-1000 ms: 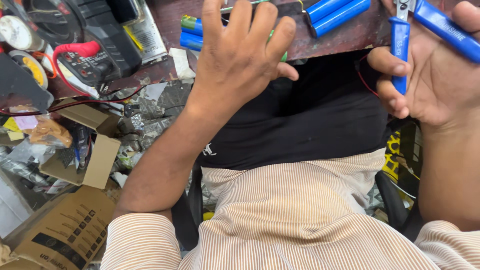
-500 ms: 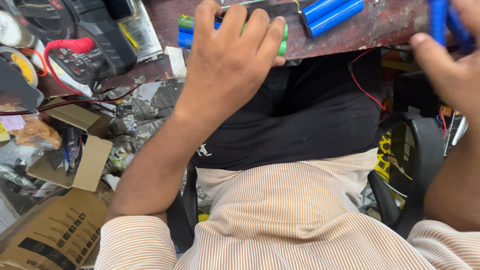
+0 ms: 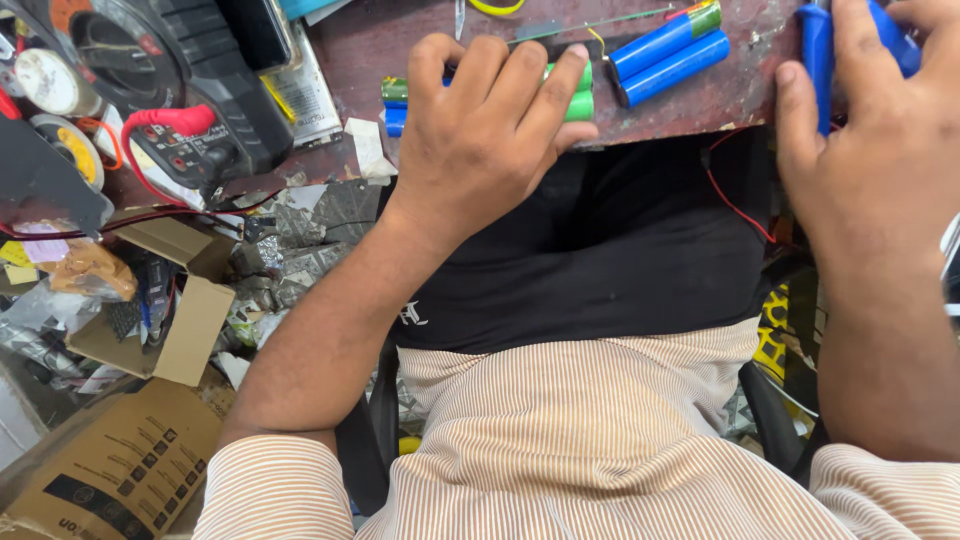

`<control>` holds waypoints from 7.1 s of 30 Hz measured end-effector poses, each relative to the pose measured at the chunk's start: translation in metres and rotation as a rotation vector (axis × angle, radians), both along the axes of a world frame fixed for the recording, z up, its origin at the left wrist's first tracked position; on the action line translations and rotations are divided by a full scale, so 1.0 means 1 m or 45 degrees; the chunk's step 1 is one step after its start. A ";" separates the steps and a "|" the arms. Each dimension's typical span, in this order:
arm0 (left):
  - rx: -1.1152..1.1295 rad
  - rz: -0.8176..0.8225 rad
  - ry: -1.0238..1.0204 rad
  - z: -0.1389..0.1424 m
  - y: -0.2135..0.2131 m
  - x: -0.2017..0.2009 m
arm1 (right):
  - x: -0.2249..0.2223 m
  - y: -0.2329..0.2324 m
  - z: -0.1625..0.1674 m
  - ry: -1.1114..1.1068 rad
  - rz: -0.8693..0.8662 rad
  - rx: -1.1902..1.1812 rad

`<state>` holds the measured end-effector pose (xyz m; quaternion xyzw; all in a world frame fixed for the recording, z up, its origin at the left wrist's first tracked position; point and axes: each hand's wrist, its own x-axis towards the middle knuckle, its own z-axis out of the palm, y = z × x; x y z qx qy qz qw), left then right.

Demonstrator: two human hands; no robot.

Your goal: The person arranges blue and green cylindrical battery cells on a workbench, cuts a wire with blue-handled pliers, and solders a metal strip and wires to the cell terminals with a soldering iron, repositioning the cells as they work.

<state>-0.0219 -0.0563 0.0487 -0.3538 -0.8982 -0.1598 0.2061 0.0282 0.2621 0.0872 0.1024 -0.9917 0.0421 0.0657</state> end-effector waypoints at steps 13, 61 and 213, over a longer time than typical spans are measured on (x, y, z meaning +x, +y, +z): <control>-0.131 -0.042 -0.061 0.017 0.002 -0.011 | -0.064 -0.050 0.012 0.054 0.624 -0.081; -0.098 0.030 -0.124 0.016 0.020 -0.042 | -0.093 -0.069 -0.004 0.084 0.504 -0.501; 0.015 -0.185 -0.125 0.020 0.002 -0.020 | -0.109 -0.071 0.028 0.343 1.209 0.338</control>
